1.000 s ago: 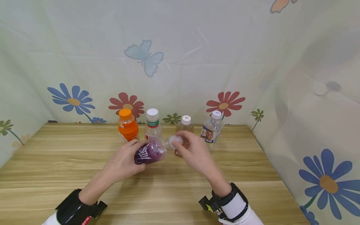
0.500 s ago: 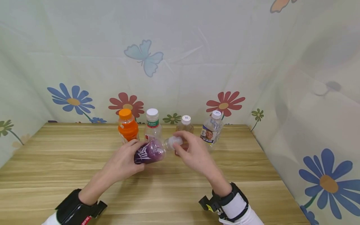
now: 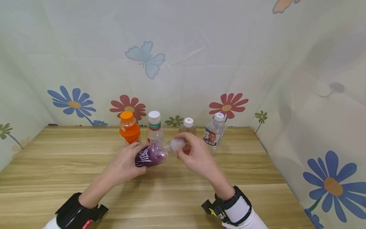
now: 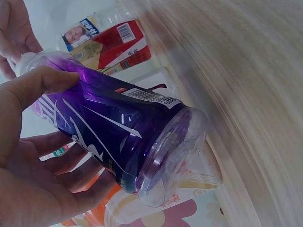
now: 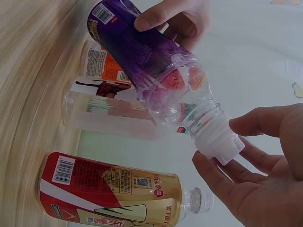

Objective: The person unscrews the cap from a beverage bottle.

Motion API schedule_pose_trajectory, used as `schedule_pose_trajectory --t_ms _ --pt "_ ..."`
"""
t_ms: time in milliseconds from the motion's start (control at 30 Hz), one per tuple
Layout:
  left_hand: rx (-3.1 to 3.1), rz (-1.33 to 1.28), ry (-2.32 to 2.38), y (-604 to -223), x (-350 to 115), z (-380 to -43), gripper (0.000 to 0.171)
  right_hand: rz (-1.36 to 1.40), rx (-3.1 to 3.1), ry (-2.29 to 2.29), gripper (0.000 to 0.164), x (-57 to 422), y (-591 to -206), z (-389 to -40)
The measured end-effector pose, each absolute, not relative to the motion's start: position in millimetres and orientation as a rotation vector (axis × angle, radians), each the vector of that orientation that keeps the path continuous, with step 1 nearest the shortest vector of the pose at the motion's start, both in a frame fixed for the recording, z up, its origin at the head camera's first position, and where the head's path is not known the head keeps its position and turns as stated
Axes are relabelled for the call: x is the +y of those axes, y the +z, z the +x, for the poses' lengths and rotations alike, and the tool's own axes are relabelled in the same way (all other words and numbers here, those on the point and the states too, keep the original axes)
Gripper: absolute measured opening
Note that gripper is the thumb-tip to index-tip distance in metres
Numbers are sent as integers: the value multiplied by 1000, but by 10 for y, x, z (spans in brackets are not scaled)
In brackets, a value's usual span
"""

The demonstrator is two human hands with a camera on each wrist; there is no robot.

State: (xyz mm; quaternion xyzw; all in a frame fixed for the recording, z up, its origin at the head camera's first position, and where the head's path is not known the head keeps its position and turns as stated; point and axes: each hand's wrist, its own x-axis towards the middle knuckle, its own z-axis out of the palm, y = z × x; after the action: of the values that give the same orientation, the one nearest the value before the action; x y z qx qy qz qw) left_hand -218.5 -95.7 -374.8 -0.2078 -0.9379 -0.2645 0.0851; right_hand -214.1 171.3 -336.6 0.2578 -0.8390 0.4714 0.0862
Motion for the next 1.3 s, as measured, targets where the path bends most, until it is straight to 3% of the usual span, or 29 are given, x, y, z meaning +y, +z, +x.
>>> schedule_pose_trajectory --t_ms 767,1300 --pt "-2826 -524 -947 -3521 -1232 -2207 71 676 -2512 1336 35 1708 -3393 -2145" --pt "-2855 -547 -946 -3328 -1541 -2204 69 794 -2591 1157 32 1670 -3470 -2172"
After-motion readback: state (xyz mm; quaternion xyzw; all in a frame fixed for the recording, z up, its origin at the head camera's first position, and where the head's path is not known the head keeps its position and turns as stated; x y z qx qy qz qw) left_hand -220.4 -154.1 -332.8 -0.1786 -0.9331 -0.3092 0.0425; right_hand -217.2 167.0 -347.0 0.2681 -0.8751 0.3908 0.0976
